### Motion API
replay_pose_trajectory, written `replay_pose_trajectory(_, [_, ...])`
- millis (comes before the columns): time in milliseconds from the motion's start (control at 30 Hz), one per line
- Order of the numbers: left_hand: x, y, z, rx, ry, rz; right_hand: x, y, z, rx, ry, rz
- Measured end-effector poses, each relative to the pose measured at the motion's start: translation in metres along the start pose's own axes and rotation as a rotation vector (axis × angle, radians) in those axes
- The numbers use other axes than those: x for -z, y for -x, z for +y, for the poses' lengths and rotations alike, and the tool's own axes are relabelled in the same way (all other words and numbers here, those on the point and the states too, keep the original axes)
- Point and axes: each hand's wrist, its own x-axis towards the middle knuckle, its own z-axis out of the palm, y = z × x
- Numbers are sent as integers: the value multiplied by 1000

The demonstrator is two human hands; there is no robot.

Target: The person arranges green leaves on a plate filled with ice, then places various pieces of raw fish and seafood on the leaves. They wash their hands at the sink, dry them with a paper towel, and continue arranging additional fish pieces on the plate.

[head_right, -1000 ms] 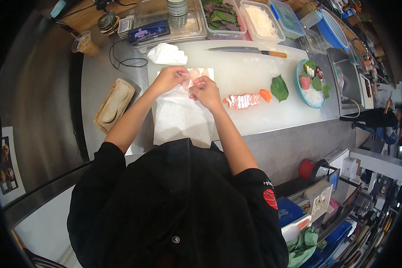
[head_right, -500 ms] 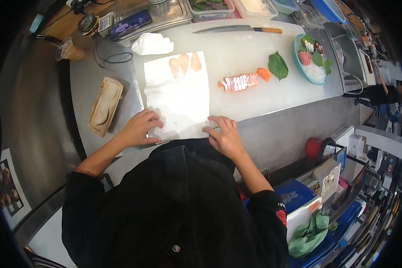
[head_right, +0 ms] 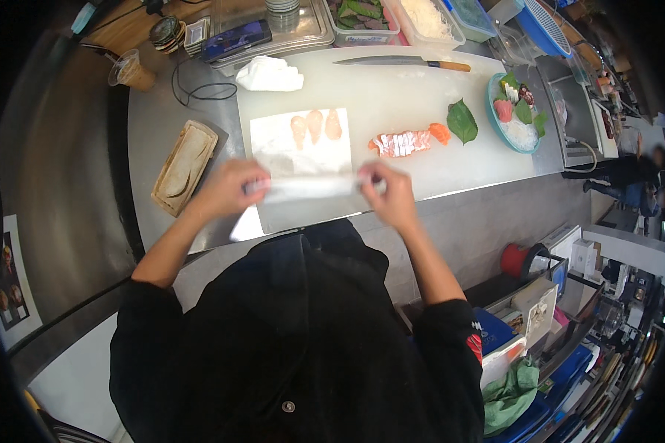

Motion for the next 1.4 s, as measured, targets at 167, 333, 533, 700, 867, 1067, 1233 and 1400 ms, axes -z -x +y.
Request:
replay_pose_trajectory(167, [35, -97, -23, -99, -270, 424, -19, -125, 18, -35, -143, 421])
replay_pose_trajectory(333, [-18, -129, -10, -172, -292, 330, -37, -139, 17, 88, 66, 511])
replay_pose_trajectory(533, [-77, -151, -20, -130, -401, 199, -48, -97, 11, 68, 56, 456])
replay_pose_trajectory(700, [-101, -171, -30, -94, -461, 111, -51, -92, 11, 34, -3, 454])
replay_pose_trajectory(867, [-109, -169, -34, -19, -448, 26, -41, -90, 16, -55, -21, 436])
replay_pose_trajectory(1067, [-100, -172, -33, -47, -462, -9, -36, -95, 13, -80, -55, 410])
replay_pose_trajectory(1233, [-100, -163, -36, -207, -510, -60, -38, -89, 10, -74, -23, 388])
replay_pose_trajectory(1400, [-105, -164, -39, -188, -504, -90, -43, -82, 14, -138, -201, 344])
